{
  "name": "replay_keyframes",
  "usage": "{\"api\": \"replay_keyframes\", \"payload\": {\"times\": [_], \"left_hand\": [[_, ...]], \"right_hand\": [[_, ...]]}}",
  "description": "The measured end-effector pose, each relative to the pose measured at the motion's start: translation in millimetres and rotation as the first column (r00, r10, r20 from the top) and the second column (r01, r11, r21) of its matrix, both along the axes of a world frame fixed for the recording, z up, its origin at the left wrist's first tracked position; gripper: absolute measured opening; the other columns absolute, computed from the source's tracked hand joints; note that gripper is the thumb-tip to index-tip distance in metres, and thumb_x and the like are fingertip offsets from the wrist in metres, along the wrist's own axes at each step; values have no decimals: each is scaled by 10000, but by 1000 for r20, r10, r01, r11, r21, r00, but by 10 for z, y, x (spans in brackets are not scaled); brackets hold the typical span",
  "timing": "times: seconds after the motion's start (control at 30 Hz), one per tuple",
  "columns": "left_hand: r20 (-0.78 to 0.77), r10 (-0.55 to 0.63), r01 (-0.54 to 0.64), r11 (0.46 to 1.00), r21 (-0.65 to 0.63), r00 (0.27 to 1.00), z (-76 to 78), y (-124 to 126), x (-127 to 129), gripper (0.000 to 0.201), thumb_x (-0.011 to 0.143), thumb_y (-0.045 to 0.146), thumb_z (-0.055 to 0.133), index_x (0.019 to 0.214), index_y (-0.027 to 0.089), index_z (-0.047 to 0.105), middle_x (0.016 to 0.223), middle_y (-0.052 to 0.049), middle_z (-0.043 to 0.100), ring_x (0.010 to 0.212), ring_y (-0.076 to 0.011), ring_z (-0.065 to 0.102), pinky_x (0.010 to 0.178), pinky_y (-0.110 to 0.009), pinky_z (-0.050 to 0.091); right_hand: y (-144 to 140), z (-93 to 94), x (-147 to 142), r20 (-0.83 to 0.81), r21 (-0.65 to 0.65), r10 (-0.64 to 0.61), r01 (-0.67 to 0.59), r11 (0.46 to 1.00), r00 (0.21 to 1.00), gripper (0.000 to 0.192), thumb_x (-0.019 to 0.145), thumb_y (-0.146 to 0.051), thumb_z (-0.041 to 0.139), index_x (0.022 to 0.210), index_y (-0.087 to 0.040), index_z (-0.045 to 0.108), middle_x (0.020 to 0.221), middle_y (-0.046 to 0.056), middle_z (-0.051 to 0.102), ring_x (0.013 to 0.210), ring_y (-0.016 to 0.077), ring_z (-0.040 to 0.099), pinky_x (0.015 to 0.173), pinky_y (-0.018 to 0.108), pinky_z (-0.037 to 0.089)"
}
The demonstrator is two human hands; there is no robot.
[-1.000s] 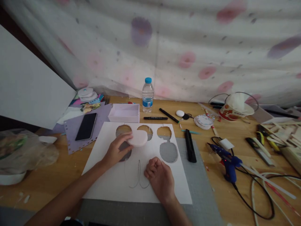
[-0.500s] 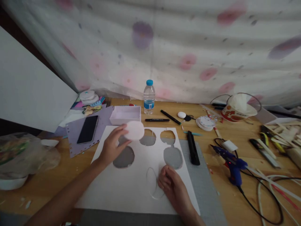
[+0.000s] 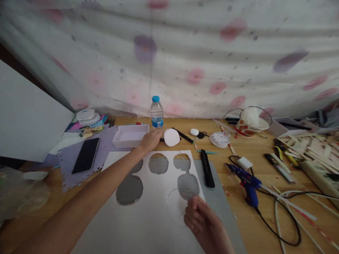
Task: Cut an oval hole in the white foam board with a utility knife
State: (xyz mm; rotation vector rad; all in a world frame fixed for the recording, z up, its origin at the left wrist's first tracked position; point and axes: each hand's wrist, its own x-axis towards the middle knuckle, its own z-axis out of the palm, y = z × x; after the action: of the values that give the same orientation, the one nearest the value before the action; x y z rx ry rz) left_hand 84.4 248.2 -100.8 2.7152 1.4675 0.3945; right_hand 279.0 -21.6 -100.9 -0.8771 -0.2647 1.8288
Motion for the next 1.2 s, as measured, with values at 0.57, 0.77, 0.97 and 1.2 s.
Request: {"api": "replay_keyframes", "payload": {"times": [0.57, 0.77, 0.97, 1.2], "left_hand": [[-170, 8, 23, 984, 178, 985, 656, 62, 52, 181, 956, 232, 544, 1083, 132, 625, 1159, -93, 628, 1131, -243, 574, 974, -468, 449], [60, 110, -121, 965, 233, 992, 1060, -417, -705, 138, 913, 141, 517, 992, 136, 629, 982, -126, 691, 1005, -281, 627, 900, -442, 434], [439, 169, -179, 984, -18, 882, 1014, -1410, -1096, 161, 820, 283, 701, 944, 197, 643, 848, 13, 706, 769, -143, 655, 705, -239, 496], [598, 227, 53, 909, -414, 769, 1103, -2200, -1064, 151, 762, 303, 756, 905, 260, 728, 801, 39, 699, 756, -131, 627, 709, -226, 469]], "right_hand": [[2547, 283, 205, 686, 233, -155, -13, 972, 711, 260, 960, -346, 582, 1140, -159, 611, 1091, 65, 640, 886, 172, 643, 770, 361, 561], [2524, 169, 154, 789, 422, -339, -51, 905, 512, 314, 891, -292, 648, 1172, -171, 576, 1286, 125, 551, 1141, 265, 552, 927, 440, 492], [1522, 393, -295, 742, 516, -99, -470, 716, 663, 355, 824, -369, 693, 1108, -227, 534, 870, 18, 623, 772, 166, 590, 700, 312, 496], [648, 744, -801, 399, 554, 341, -520, 650, 851, 273, 899, -383, 670, 1080, -213, 556, 723, -19, 632, 622, 115, 575, 580, 255, 452]]}}
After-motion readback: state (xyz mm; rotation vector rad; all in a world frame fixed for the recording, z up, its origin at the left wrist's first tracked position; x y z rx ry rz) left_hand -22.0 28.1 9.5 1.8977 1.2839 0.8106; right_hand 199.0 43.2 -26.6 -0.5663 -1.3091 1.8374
